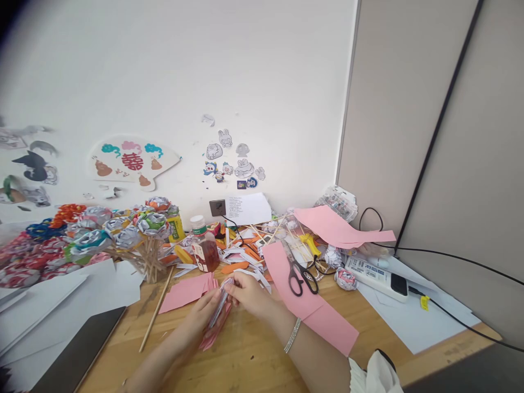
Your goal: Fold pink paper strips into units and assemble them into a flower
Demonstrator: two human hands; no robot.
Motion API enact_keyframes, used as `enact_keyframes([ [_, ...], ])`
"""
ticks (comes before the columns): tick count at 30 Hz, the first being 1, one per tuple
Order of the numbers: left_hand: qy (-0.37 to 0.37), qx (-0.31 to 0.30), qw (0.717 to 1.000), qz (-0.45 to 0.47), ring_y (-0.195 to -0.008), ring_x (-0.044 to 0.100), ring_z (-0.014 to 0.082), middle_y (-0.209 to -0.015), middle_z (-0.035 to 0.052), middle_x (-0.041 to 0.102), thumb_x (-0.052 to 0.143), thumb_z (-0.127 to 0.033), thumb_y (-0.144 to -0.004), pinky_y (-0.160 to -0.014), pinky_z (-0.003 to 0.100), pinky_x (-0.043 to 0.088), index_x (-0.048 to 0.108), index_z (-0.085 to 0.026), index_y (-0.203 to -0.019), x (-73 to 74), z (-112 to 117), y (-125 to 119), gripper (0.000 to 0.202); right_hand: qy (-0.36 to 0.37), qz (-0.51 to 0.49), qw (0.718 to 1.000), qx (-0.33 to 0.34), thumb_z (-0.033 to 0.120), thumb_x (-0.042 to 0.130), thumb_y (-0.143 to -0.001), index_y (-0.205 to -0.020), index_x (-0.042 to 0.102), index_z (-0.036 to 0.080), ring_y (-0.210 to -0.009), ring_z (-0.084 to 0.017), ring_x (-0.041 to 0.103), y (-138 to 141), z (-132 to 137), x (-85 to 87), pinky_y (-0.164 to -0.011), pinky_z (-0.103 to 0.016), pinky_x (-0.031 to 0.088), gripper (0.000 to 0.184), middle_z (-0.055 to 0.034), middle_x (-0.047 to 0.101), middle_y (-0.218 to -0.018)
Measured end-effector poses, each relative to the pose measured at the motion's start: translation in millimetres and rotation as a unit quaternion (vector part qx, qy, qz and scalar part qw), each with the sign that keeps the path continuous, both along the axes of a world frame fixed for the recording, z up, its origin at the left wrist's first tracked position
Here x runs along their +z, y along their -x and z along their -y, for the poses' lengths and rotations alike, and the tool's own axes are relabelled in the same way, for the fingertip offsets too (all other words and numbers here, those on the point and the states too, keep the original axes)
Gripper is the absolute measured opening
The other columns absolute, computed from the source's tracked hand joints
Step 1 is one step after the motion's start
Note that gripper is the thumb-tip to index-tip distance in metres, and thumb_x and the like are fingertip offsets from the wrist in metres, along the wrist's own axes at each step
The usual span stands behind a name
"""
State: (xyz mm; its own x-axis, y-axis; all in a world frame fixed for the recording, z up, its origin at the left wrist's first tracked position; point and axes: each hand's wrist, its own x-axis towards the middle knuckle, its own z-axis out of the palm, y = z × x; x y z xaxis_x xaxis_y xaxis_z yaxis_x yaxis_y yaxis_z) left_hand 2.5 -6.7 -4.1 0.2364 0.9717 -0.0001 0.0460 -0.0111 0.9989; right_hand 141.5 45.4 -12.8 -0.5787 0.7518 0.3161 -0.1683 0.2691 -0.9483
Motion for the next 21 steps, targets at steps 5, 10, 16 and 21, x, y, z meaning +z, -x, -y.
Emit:
enact_keyframes([
  [5, 0.015, -0.014, 1.0, 0.004, -0.035, 0.018, 0.003, -0.042, -0.0105, 0.03, 0.049, -0.058, -0.07, -0.034, 0.018, 0.012, 0.052, -0.014, -0.072, 9.9, 0.0, 2.2, 0.044, 0.022, -0.027, 0.999, -0.004, 0.043, 0.05, -0.08, -0.083, 0.049, 0.015, -0.05, -0.007, 0.043, -0.9, 3.1, 7.1, -0.049, -0.02, 0.034, 0.028, 0.0039, 0.049, -0.061],
  [10, 0.0, 0.011, 1.0, 0.005, -0.039, 0.012, 0.0036, -0.045, -0.0116, 0.021, 0.05, -0.06, -0.069, -0.037, 0.018, 0.01, 0.054, -0.014, -0.073, 3.5, -2.9, 0.5, 0.047, 0.051, -0.05, 0.997, 0.001, 0.042, 0.056, -0.076, -0.085, 0.051, 0.016, -0.047, -0.007, 0.043, 0.9, 3.4, 7.6, -0.047, -0.02, 0.036, 0.029, 0.004, 0.049, -0.062],
  [16, -0.086, 0.027, 0.996, -0.023, -0.054, 0.042, 0.0108, -0.056, -0.0028, 0.049, 0.05, -0.05, -0.075, -0.054, 0.021, 0.037, 0.061, -0.013, -0.077, -1.8, -5.4, -1.3, 0.038, 0.048, -0.01, 0.997, -0.052, 0.041, 0.062, -0.07, -0.079, 0.051, 0.016, -0.044, -0.007, 0.041, 2.9, 5.0, 7.4, -0.043, -0.02, 0.034, 0.029, 0.0057, 0.046, -0.053],
  [21, -0.067, 0.01, 0.997, -0.02, -0.048, 0.041, 0.0094, -0.055, -0.002, 0.052, 0.047, -0.05, -0.076, -0.047, 0.02, 0.034, 0.063, -0.012, -0.084, 4.1, -1.2, -2.0, 0.042, 0.039, -0.015, 0.998, -0.053, 0.043, 0.059, -0.071, -0.075, 0.05, 0.016, -0.043, -0.007, 0.042, 0.6, 6.9, 12.9, -0.043, -0.02, 0.034, 0.029, 0.006, 0.046, -0.052],
])
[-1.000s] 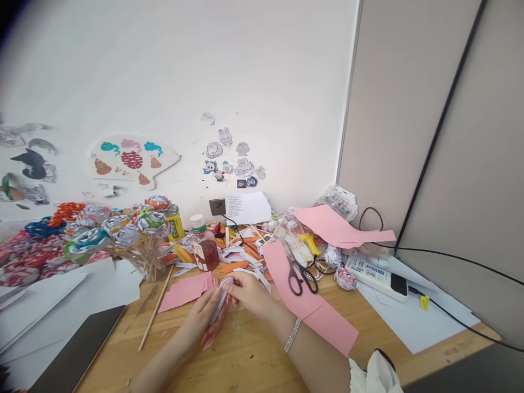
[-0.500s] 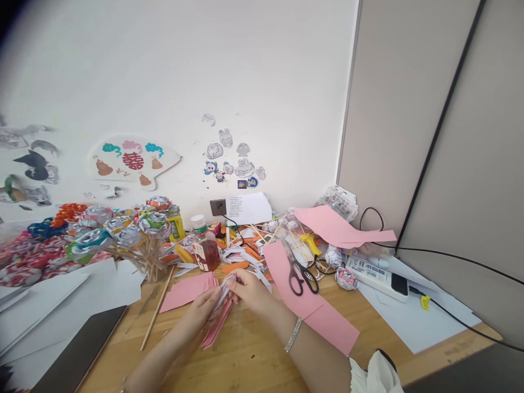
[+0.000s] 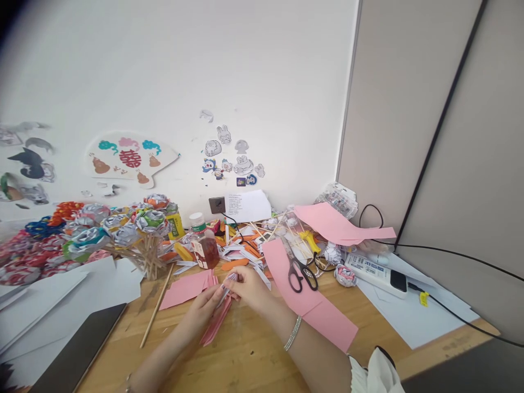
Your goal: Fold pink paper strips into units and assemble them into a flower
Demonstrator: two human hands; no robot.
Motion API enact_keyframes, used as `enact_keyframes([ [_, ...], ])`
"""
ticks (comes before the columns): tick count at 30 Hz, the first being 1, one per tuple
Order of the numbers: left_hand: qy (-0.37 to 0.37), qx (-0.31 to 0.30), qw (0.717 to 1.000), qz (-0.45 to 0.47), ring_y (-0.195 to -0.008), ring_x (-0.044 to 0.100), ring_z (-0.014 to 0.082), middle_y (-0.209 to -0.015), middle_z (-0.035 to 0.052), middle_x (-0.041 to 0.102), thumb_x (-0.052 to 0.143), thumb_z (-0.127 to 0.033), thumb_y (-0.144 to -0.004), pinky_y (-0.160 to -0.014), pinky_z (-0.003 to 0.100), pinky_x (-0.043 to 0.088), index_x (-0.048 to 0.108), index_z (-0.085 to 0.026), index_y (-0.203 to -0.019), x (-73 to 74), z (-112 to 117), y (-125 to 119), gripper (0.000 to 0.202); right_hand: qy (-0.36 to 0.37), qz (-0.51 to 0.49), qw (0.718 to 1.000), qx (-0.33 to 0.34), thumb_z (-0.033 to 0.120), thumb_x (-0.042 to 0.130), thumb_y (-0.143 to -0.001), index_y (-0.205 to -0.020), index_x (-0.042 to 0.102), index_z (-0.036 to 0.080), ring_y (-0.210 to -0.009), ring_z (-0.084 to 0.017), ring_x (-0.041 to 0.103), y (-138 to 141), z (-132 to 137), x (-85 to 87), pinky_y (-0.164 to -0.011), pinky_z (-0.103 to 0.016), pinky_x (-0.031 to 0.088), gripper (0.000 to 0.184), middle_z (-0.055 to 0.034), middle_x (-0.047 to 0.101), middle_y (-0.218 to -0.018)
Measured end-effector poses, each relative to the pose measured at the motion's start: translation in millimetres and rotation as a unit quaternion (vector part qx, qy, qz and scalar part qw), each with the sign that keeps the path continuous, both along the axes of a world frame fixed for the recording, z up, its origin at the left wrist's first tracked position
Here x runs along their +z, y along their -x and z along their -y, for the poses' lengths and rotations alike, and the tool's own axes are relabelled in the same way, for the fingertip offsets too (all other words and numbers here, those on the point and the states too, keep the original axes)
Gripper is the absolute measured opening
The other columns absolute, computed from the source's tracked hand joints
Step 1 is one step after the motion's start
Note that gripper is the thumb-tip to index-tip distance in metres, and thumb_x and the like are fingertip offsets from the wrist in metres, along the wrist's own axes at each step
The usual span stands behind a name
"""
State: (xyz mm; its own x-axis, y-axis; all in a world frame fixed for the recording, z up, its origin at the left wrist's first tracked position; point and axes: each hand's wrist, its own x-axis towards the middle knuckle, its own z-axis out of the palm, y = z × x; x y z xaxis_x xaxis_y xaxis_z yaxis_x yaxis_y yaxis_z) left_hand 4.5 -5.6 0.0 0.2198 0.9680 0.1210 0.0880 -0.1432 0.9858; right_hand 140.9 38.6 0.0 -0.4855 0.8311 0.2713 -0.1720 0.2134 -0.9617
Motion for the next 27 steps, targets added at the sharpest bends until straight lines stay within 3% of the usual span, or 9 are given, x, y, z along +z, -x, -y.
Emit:
enact_keyframes([
  [4, 0.067, -0.057, 0.996, 0.018, -0.034, 0.023, 0.0035, -0.043, -0.0077, 0.04, 0.048, -0.053, -0.074, -0.035, 0.018, 0.017, 0.061, -0.011, -0.085, 10.9, 3.7, 2.5, 0.046, 0.014, -0.005, 1.0, 0.002, 0.044, 0.06, -0.069, -0.076, 0.05, 0.016, -0.043, -0.006, 0.043, -3.3, -3.1, 1.5, -0.042, -0.019, 0.033, 0.031, 0.0056, 0.049, -0.055],
  [6, 0.078, -0.074, 0.994, 0.023, -0.033, 0.022, 0.0023, -0.043, -0.008, 0.04, 0.05, -0.053, -0.073, -0.035, 0.018, 0.013, 0.061, -0.01, -0.082, 15.8, 4.6, 3.9, 0.045, 0.015, -0.01, 1.0, 0.002, 0.044, 0.06, -0.07, -0.078, 0.05, 0.016, -0.044, -0.006, 0.044, -4.5, -5.5, 0.4, -0.042, -0.019, 0.033, 0.031, 0.0053, 0.049, -0.057],
  [12, 0.077, -0.027, 0.993, 0.087, -0.035, 0.021, 0.003, -0.041, -0.0094, 0.034, 0.055, -0.05, -0.071, -0.036, 0.017, 0.013, 0.062, -0.012, -0.076, 15.0, 3.6, 3.6, 0.039, 0.026, -0.025, 0.999, -0.013, 0.043, 0.061, -0.069, -0.078, 0.051, 0.016, -0.042, -0.005, 0.043, -6.2, -11.1, -2.4, -0.042, -0.019, 0.034, 0.031, 0.0058, 0.048, -0.056],
  [15, 0.067, -0.019, 0.994, 0.079, -0.037, 0.02, 0.0031, -0.044, -0.0074, 0.041, 0.055, -0.05, -0.07, -0.037, 0.017, 0.015, 0.063, -0.012, -0.08, 12.1, 2.4, 2.1, 0.04, 0.038, -0.034, 0.999, -0.016, 0.043, 0.062, -0.068, -0.078, 0.051, 0.016, -0.042, -0.005, 0.042, -6.3, -13.0, -4.5, -0.041, -0.019, 0.034, 0.031, 0.006, 0.048, -0.056],
  [17, 0.043, -0.007, 0.998, 0.036, -0.038, 0.025, 0.004, -0.052, -0.0036, 0.052, 0.053, -0.048, -0.072, -0.038, 0.018, 0.02, 0.064, -0.012, -0.087, 10.9, 1.2, 2.4, 0.04, 0.037, -0.033, 0.999, -0.016, 0.043, 0.061, -0.069, -0.079, 0.051, 0.015, -0.042, -0.005, 0.043, -6.1, -14.4, -6.6, -0.042, -0.019, 0.035, 0.031, 0.0058, 0.049, -0.056],
  [20, -0.063, 0.02, 0.994, -0.088, -0.056, 0.049, 0.0123, -0.073, 0.0038, 0.064, 0.05, -0.04, -0.077, -0.054, 0.022, 0.038, 0.064, -0.015, -0.091, 7.4, -1.0, 5.6, 0.032, 0.03, -0.022, 0.999, -0.027, 0.043, 0.06, -0.07, -0.08, 0.052, 0.015, -0.042, -0.005, 0.044, -5.4, -15.1, -9.1, -0.042, -0.019, 0.036, 0.031, 0.0056, 0.049, -0.058],
  [23, -0.182, 0.044, 0.952, -0.243, -0.078, 0.055, 0.0202, -0.084, 0.006, 0.065, 0.053, -0.035, -0.076, -0.073, 0.03, 0.041, 0.064, -0.018, -0.089, 0.2, -2.4, 10.3, 0.024, 0.028, -0.003, 0.998, -0.052, 0.042, 0.06, -0.07, -0.081, 0.052, 0.016, -0.041, -0.006, 0.044, -3.9, -13.0, -8.7, -0.042, -0.02, 0.036, 0.03, 0.006, 0.048, -0.057],
  [27, -0.289, 0.119, 0.857, -0.408, -0.075, 0.057, 0.0228, -0.081, 0.0081, 0.064, 0.051, -0.033, -0.078, -0.066, 0.032, 0.044, 0.061, -0.018, -0.091, -9.7, -2.7, 12.4, 0.023, 0.026, 0.013, 0.997, -0.074, 0.038, 0.058, -0.072, -0.076, 0.051, 0.015, -0.041, -0.007, 0.044, -1.0, -8.2, -6.5, -0.042, -0.02, 0.035, 0.024, 0.0067, 0.046, -0.051],
])
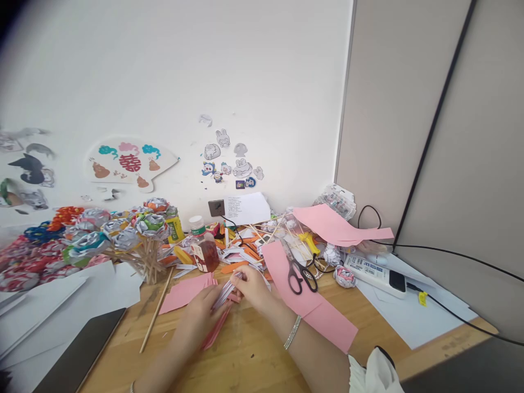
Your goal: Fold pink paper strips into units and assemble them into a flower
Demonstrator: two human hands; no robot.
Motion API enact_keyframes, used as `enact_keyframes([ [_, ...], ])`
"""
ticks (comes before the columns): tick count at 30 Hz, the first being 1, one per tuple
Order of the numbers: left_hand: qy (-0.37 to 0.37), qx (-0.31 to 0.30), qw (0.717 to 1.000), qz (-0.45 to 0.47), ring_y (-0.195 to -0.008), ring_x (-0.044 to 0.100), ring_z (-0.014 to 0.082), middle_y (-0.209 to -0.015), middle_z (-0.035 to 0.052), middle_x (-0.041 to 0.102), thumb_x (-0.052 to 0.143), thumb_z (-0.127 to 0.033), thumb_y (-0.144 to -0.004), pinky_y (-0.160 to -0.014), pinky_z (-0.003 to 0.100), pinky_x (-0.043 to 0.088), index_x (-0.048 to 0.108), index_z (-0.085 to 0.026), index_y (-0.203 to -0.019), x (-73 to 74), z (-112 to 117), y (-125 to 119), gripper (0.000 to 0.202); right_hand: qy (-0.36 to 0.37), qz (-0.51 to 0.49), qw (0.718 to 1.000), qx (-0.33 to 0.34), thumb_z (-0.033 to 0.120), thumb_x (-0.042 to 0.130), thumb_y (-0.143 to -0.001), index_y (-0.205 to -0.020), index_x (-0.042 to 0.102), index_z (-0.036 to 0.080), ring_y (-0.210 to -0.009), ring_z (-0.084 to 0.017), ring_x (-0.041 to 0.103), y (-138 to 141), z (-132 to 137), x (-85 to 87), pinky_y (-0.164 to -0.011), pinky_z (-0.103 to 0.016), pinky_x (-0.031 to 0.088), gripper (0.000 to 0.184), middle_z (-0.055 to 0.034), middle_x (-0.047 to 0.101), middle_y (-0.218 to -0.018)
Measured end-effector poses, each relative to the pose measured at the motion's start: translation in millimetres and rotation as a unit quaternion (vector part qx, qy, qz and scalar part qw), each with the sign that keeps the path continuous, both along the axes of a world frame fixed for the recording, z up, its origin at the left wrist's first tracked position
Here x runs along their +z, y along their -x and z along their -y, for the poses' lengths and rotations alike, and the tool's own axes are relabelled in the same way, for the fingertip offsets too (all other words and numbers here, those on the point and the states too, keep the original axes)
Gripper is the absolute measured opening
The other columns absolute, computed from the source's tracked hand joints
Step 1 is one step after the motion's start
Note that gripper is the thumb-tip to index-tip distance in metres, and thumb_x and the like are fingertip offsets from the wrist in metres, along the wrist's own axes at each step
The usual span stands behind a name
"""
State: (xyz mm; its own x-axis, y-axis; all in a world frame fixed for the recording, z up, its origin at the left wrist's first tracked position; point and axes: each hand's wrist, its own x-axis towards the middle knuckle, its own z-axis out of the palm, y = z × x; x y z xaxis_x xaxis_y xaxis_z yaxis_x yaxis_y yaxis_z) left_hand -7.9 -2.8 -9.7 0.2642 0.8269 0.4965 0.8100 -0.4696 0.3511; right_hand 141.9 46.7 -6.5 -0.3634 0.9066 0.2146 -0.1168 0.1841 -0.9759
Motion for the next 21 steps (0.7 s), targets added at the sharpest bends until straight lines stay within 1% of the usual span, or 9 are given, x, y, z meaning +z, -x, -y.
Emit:
enact_keyframes([
  [3, -0.081, 0.029, 0.993, -0.085, -0.071, 0.058, 0.0219, -0.077, 0.0089, 0.063, 0.043, -0.026, -0.082, -0.061, 0.031, 0.044, 0.058, -0.016, -0.091, -3.4, -0.8, -2.5, 0.021, -0.017, 0.004, 1.0, -0.016, 0.036, 0.055, -0.074, -0.073, 0.051, 0.015, -0.041, -0.007, 0.044, 2.6, 1.5, -1.3, -0.043, -0.02, 0.035, 0.021, 0.0068, 0.045, -0.048],
  [6, -0.133, 0.05, 0.979, -0.148, -0.067, 0.058, 0.0216, -0.073, 0.0084, 0.062, 0.04, -0.02, -0.082, -0.06, 0.032, 0.044, 0.058, -0.015, -0.086, -4.1, -1.4, -5.8, 0.018, -0.022, 0.0, 0.999, -0.037, 0.035, 0.055, -0.074, -0.073, 0.051, 0.016, -0.042, -0.008, 0.045, 6.1, 1.9, -4.0, -0.043, -0.02, 0.036, 0.019, 0.0065, 0.046, -0.049],
  [10, -0.129, 0.087, 0.967, -0.204, -0.063, 0.057, 0.0217, -0.066, 0.0074, 0.061, 0.04, -0.014, -0.08, -0.057, 0.031, 0.042, 0.057, -0.015, -0.074, -5.6, -1.3, -7.6, 0.017, 0.018, -0.036, 0.998, -0.049, 0.038, 0.059, -0.069, -0.071, 0.05, 0.016, -0.039, -0.007, 0.043, 12.5, 5.3, -4.7, -0.04, -0.02, 0.035, 0.024, 0.0071, 0.045, -0.046],
  [12, -0.115, 0.093, 0.969, -0.2, -0.062, 0.056, 0.0215, -0.066, 0.0072, 0.061, 0.041, -0.014, -0.079, -0.057, 0.031, 0.04, 0.056, -0.016, -0.071, -6.6, -1.2, -7.3, 0.017, 0.047, -0.058, 0.996, -0.048, 0.041, 0.061, -0.067, -0.07, 0.05, 0.015, -0.037, -0.007, 0.041, 14.5, 8.0, -3.3, -0.038, -0.02, 0.035, 0.028, 0.0074, 0.044, -0.044],
  [14, -0.085, 0.087, 0.98, -0.155, -0.064, 0.056, 0.0213, -0.067, 0.0072, 0.061, 0.039, -0.014, -0.08, -0.059, 0.03, 0.039, 0.055, -0.016, -0.07, -6.3, -1.2, -7.0, 0.019, 0.066, -0.07, 0.994, -0.045, 0.043, 0.063, -0.065, -0.07, 0.05, 0.015, -0.037, -0.006, 0.041, 14.0, 10.2, -0.7, -0.037, -0.019, 0.034, 0.031, 0.0072, 0.045, -0.044],
  [15, -0.059, 0.083, 0.988, -0.112, -0.064, 0.055, 0.0208, -0.066, 0.0067, 0.06, 0.038, -0.015, -0.08, -0.059, 0.03, 0.039, 0.055, -0.016, -0.069, -5.3, -1.3, -7.0, 0.02, 0.07, -0.072, 0.994, -0.037, 0.044, 0.063, -0.064, -0.071, 0.05, 0.015, -0.037, -0.006, 0.042, 12.7, 10.6, 1.1, -0.037, -0.019, 0.035, 0.032, 0.007, 0.046, -0.045],
  [17, 0.015, 0.077, 0.997, 0.013, -0.06, 0.053, 0.0188, -0.062, 0.004, 0.058, 0.035, -0.02, -0.082, -0.057, 0.027, 0.037, 0.053, -0.017, -0.066, -1.6, -1.7, -7.4, 0.024, 0.063, -0.067, 0.996, 0.0, 0.046, 0.062, -0.066, -0.073, 0.051, 0.015, -0.037, -0.006, 0.042, 8.1, 10.0, 5.4, -0.037, -0.018, 0.035, 0.034, 0.0059, 0.049, -0.048],
  [19, 0.103, 0.057, 0.98, 0.158, -0.054, 0.049, 0.0161, -0.055, 0.0007, 0.053, 0.034, -0.031, -0.083, -0.052, 0.025, 0.035, 0.049, -0.018, -0.061, 3.0, -2.4, -8.4, 0.03, 0.041, -0.048, 0.997, 0.051, 0.046, 0.061, -0.068, -0.078, 0.053, 0.014, -0.037, -0.005, 0.042, 2.4, 7.3, 9.4, -0.037, -0.018, 0.034, 0.034, 0.005, 0.051, -0.052],
  [21, 0.19, 0.005, 0.942, 0.276, -0.049, 0.045, 0.0136, -0.052, -0.0015, 0.049, 0.038, -0.042, -0.08, -0.049, 0.023, 0.034, 0.049, -0.017, -0.059, 6.7, -2.8, -9.9, 0.034, 0.019, -0.023, 0.997, 0.074, 0.045, 0.062, -0.067, -0.084, 0.055, 0.014, -0.037, -0.005, 0.041, -2.3, 3.6, 11.7, -0.036, -0.017, 0.034, 0.035, 0.0051, 0.051, -0.054],
])
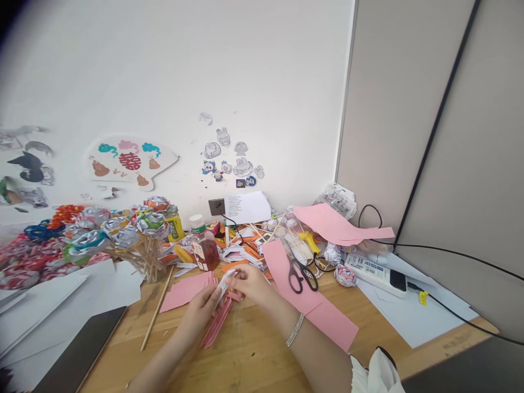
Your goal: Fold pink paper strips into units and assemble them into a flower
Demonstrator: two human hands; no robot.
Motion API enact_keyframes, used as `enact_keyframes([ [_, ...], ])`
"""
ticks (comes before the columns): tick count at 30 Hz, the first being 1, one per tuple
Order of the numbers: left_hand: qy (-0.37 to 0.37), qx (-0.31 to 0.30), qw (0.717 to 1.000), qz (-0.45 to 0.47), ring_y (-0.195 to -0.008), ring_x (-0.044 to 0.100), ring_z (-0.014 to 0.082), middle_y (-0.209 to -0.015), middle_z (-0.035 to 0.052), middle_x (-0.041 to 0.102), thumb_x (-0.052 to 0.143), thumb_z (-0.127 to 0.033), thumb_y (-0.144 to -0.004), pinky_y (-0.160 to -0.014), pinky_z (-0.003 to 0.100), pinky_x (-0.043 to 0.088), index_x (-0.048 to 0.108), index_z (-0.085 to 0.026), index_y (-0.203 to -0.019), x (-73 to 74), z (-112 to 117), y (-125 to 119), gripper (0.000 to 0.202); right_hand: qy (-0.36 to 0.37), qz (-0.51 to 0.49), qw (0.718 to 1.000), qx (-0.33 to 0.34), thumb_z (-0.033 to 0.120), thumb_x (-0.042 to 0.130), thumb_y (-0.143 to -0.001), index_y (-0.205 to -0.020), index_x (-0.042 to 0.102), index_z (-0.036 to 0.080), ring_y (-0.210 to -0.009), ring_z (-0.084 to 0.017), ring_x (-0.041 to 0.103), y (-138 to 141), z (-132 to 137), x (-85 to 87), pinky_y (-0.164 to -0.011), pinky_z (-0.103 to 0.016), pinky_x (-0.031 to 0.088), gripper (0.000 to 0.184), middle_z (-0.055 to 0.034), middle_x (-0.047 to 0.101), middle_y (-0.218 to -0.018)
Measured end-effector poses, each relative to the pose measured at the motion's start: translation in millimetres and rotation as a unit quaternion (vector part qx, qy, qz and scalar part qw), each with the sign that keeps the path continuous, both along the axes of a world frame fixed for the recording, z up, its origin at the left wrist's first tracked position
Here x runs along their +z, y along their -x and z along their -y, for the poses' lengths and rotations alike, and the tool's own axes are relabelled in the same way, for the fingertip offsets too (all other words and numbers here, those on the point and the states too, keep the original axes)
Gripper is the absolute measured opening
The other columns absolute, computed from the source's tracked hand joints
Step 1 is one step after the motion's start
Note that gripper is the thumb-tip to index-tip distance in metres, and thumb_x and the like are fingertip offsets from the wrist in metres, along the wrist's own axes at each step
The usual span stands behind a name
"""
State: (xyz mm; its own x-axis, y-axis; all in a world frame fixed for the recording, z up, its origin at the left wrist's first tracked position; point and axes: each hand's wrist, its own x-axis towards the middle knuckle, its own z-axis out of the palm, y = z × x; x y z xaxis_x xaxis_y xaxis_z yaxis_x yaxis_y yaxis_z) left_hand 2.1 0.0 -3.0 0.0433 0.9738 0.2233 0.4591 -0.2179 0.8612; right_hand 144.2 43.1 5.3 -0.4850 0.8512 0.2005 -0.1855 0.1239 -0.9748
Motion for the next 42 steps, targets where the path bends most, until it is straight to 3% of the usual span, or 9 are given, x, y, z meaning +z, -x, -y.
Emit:
enact_keyframes([
  [4, 0.113, -0.109, 0.969, 0.192, -0.044, 0.038, 0.0084, -0.052, -0.004, 0.046, 0.051, -0.048, -0.073, -0.045, 0.02, 0.029, 0.053, -0.014, -0.066, 0.6, 2.6, -4.4, 0.034, -0.018, 0.042, 0.999, 0.007, 0.042, 0.057, -0.072, -0.087, 0.054, 0.015, -0.036, -0.005, 0.041, -2.9, -4.0, -2.4, -0.034, -0.017, 0.032, 0.031, 0.0052, 0.051, -0.052],
  [9, 0.188, -0.16, 0.916, 0.317, -0.041, 0.031, 0.0037, -0.051, -0.006, 0.043, 0.058, -0.045, -0.071, -0.042, 0.018, 0.023, 0.053, -0.013, -0.066, -3.6, 8.3, -7.3, 0.033, -0.045, 0.092, 0.995, -0.017, 0.027, 0.052, -0.075, -0.075, 0.052, 0.016, -0.038, -0.006, 0.04, 1.0, 0.9, -8.1, -0.036, -0.016, 0.029, 0.011, 0.0058, 0.049, -0.048],
  [12, 0.185, -0.166, 0.919, 0.305, -0.041, 0.034, 0.0042, -0.051, -0.0057, 0.045, 0.054, -0.045, -0.074, -0.043, 0.018, 0.026, 0.052, -0.013, -0.071, -8.2, 6.9, -6.7, 0.032, -0.069, 0.104, 0.99, -0.066, 0.017, 0.047, -0.073, -0.07, 0.05, 0.016, -0.042, -0.006, 0.042, 4.1, 3.4, -10.2, -0.04, -0.016, 0.03, 0.004, 0.0062, 0.048, -0.049],
  [16, 0.137, -0.136, 0.963, 0.187, -0.042, 0.044, 0.0085, -0.054, -0.0025, 0.052, 0.045, -0.053, -0.076, -0.043, 0.021, 0.032, 0.047, -0.017, -0.069, -15.0, 4.5, -8.6, 0.038, -0.088, 0.133, 0.98, -0.117, 0.014, 0.046, -0.07, -0.067, 0.049, 0.016, -0.044, -0.007, 0.041, 6.2, 2.5, -14.0, -0.043, -0.017, 0.029, 0.005, 0.0062, 0.046, -0.051],
  [23, 0.075, -0.094, 0.992, 0.03, -0.038, 0.034, 0.0101, -0.046, -0.007, 0.041, 0.035, -0.052, -0.08, -0.04, 0.022, 0.029, 0.044, -0.02, -0.07, -11.4, 9.1, -15.0, 0.034, -0.052, 0.152, 0.98, -0.12, 0.013, 0.042, -0.07, -0.068, 0.047, 0.017, -0.036, -0.006, 0.038, 6.8, -1.5, -21.3, -0.038, -0.017, 0.027, 0.008, 0.0073, 0.045, -0.045],
  [28, 0.014, -0.087, 0.996, -0.035, -0.05, 0.041, 0.0142, -0.05, -0.0034, 0.044, 0.035, -0.046, -0.082, -0.05, 0.024, 0.032, 0.047, -0.021, -0.064, -4.7, 7.7, -13.8, 0.033, -0.007, 0.145, 0.983, -0.113, 0.017, 0.044, -0.071, -0.066, 0.046, 0.017, -0.032, -0.006, 0.038, 8.7, 0.0, -21.6, -0.032, -0.017, 0.027, 0.006, 0.0061, 0.047, -0.046],
  [33, 0.043, -0.136, 0.99, 0.018, -0.046, 0.035, 0.0104, -0.053, -0.0047, 0.041, 0.037, -0.047, -0.082, -0.046, 0.022, 0.029, 0.052, -0.018, -0.073, -4.8, 6.7, -10.2, 0.034, 0.028, 0.119, 0.99, -0.068, 0.023, 0.046, -0.074, -0.069, 0.048, 0.017, -0.03, -0.006, 0.038, 4.6, 3.2, -8.0, -0.03, -0.016, 0.027, 0.008, 0.0062, 0.048, -0.045],
  [38, 0.179, -0.21, 0.942, 0.19, -0.035, 0.022, 0.0041, -0.05, -0.0098, 0.034, 0.038, -0.054, -0.079, -0.035, 0.017, 0.02, 0.045, -0.019, -0.078, -10.3, 9.5, -8.3, 0.036, -0.035, 0.081, 0.996, -0.019, 0.026, 0.05, -0.074, -0.068, 0.05, 0.016, -0.035, -0.005, 0.038, -1.5, 5.3, 1.7, -0.034, -0.015, 0.028, 0.012, 0.0074, 0.044, -0.043],
  [42, 0.188, -0.21, 0.933, 0.223, -0.035, 0.021, 0.0023, -0.049, -0.0105, 0.034, 0.042, -0.054, -0.077, -0.034, 0.015, 0.018, 0.044, -0.018, -0.077, -8.6, 11.5, -9.8, 0.036, -0.074, 0.073, 0.994, -0.042, 0.026, 0.048, -0.076, -0.067, 0.05, 0.016, -0.039, -0.005, 0.04, -1.3, 7.2, -0.6, -0.037, -0.016, 0.028, 0.014, 0.0066, 0.044, -0.046],
])
